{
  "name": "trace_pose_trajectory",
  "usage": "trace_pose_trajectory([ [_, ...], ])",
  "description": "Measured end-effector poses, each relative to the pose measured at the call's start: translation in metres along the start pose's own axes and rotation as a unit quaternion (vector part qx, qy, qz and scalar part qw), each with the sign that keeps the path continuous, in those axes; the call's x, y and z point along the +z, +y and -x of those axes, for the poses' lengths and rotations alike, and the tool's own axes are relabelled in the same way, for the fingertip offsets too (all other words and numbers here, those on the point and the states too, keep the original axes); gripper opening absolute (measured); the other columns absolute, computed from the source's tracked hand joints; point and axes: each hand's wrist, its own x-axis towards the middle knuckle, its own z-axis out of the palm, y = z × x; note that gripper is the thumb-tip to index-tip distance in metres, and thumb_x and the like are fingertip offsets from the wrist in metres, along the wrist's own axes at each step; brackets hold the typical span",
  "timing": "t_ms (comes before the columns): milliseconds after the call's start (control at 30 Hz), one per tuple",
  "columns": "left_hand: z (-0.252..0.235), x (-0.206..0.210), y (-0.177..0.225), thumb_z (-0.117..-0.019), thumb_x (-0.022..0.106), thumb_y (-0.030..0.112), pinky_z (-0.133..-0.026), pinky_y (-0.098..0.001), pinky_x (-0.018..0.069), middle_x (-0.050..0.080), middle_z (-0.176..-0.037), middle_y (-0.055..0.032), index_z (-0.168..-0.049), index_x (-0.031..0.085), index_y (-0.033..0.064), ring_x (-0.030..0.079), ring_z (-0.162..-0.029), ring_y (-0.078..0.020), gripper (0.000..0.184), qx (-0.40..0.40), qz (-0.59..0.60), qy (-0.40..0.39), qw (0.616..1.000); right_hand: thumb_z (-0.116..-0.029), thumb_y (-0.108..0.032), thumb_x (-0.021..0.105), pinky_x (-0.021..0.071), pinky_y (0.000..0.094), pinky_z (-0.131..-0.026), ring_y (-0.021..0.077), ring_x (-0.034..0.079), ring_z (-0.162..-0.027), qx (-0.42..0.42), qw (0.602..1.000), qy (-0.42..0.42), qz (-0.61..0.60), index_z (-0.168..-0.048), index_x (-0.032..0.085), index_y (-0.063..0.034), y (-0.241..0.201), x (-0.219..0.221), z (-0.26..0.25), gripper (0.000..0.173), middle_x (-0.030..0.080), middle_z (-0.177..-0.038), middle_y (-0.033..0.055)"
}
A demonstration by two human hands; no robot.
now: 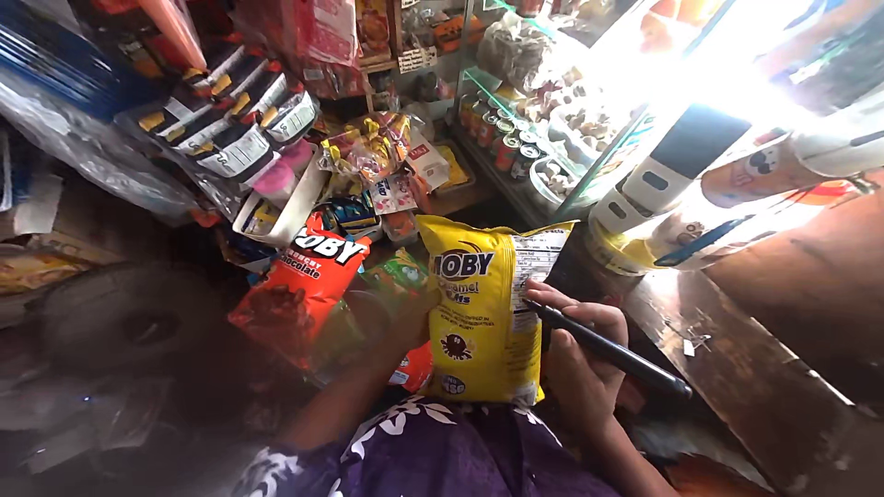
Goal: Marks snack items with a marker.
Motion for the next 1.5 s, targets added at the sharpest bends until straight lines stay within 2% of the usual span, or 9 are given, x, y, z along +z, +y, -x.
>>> trace_pose_trajectory([
  [100, -0.003, 0.003, 0.003, -0.1086, 0.031, 0.022, -0.086, -0.0250, 0.0572, 0.069, -0.100, 0.0051, -0.122, 0.056, 0.0064, 0.067, -0.093, -0.0023, 0.032, -0.037, -0.028, 0.060, 0.997, -0.1020, -0.024, 0.062, 0.0494, 0.0417, -0.111, 0.0276, 0.063, -0.126, 0.001, 1.000, -0.018, 0.016, -0.119, 0.063, -0.0234, -0.005, 0.002, 0.006, 0.017, 0.072, -0.123, 0.0065],
  [233, 0.004, 0.032, 0.029, -0.1082, 0.020, 0.014, -0.083, -0.0241, 0.0585, 0.071, -0.092, 0.0054, -0.114, 0.056, 0.0092, 0.069, -0.088, -0.0027, 0.037, -0.025, -0.019, 0.122, 0.992, -0.1025, -0.027, 0.061, 0.0481, 0.0424, -0.113, 0.0272, 0.062, -0.129, 0.002, 0.998, -0.040, 0.055, -0.121, 0.062, -0.0240, -0.007, 0.003, 0.015, 0.019, 0.072, -0.125, 0.0049],
  [367, 0.005, 0.033, 0.022, -0.1028, 0.036, 0.060, -0.086, -0.0278, 0.0589, 0.072, -0.101, 0.0044, -0.122, 0.055, 0.0067, 0.069, -0.096, -0.0050, 0.060, 0.010, -0.041, 0.090, 0.995, -0.1027, -0.028, 0.061, 0.0462, 0.0425, -0.114, 0.0271, 0.059, -0.132, 0.034, 0.998, -0.047, 0.033, -0.117, 0.063, -0.0229, -0.003, 0.007, 0.020, 0.015, 0.070, -0.128, 0.0056],
  [467, 0.007, 0.035, 0.019, -0.0658, 0.060, 0.091, -0.086, -0.0254, 0.0590, 0.071, -0.104, 0.0067, -0.130, 0.049, 0.0033, 0.069, -0.097, -0.0030, 0.109, -0.014, -0.070, 0.095, 0.993, -0.1024, -0.027, 0.061, 0.0475, 0.0403, -0.113, 0.0252, 0.061, -0.130, 0.061, 0.997, -0.035, -0.006, -0.114, 0.064, -0.0217, 0.001, 0.009, 0.019, 0.013, 0.072, -0.125, 0.0058],
  [533, 0.009, 0.040, 0.027, -0.0846, 0.066, 0.070, -0.087, -0.0203, 0.0571, 0.067, -0.107, 0.0069, -0.138, 0.039, -0.0012, 0.067, -0.097, 0.0014, 0.093, -0.021, -0.109, 0.085, 0.990, -0.1021, -0.027, 0.061, 0.0479, 0.0405, -0.112, 0.0257, 0.063, -0.127, 0.078, 0.996, -0.027, -0.033, -0.112, 0.065, -0.0201, 0.003, 0.008, 0.019, 0.012, 0.073, -0.122, 0.0075],
  [567, 0.009, 0.047, 0.035, -0.0975, 0.061, 0.042, -0.086, -0.0179, 0.0553, 0.062, -0.105, 0.0042, -0.140, 0.034, -0.0048, 0.064, -0.094, 0.0028, 0.069, -0.045, -0.126, 0.093, 0.987, -0.1018, -0.027, 0.061, 0.0476, 0.0410, -0.113, 0.0263, 0.063, -0.126, 0.087, 0.995, -0.025, -0.047, -0.111, 0.065, -0.0190, 0.004, 0.008, 0.019, 0.012, 0.073, -0.120, 0.0088],
  [667, 0.004, 0.058, 0.043, -0.1004, 0.055, 0.009, -0.082, -0.0198, 0.0582, 0.065, -0.099, 0.0009, -0.135, 0.042, -0.0018, 0.067, -0.087, 0.0000, 0.038, -0.090, -0.134, 0.157, 0.974, -0.1009, -0.025, 0.063, 0.0480, 0.0416, -0.112, 0.0276, 0.064, -0.125, 0.097, 0.992, -0.023, -0.082, -0.112, 0.066, -0.0171, 0.005, 0.005, 0.018, 0.014, 0.073, -0.119, 0.0112],
  [933, 0.010, 0.058, 0.036, -0.0992, 0.055, 0.012, -0.082, -0.0225, 0.0603, 0.069, -0.097, 0.0027, -0.132, 0.044, 0.0027, 0.070, -0.087, -0.0022, 0.036, -0.063, -0.073, 0.178, 0.979, -0.0985, -0.021, 0.068, 0.0627, 0.0309, -0.085, 0.0153, 0.073, -0.098, 0.025, 0.996, 0.087, 0.004, -0.113, 0.066, -0.0208, 0.006, -0.009, 0.013, 0.014, 0.074, -0.110, 0.0012],
  [1500, 0.023, 0.059, 0.035, -0.0997, 0.053, 0.020, -0.086, -0.0240, 0.0594, 0.069, -0.099, 0.0020, -0.128, 0.049, 0.0012, 0.069, -0.091, -0.0022, 0.034, -0.063, -0.094, 0.189, 0.975, -0.0954, -0.012, 0.068, 0.0570, 0.0200, -0.088, 0.0033, 0.067, -0.102, 0.027, 0.990, 0.061, 0.127, -0.109, 0.064, -0.0231, 0.013, 0.001, 0.007, 0.018, 0.069, -0.109, -0.0101],
])
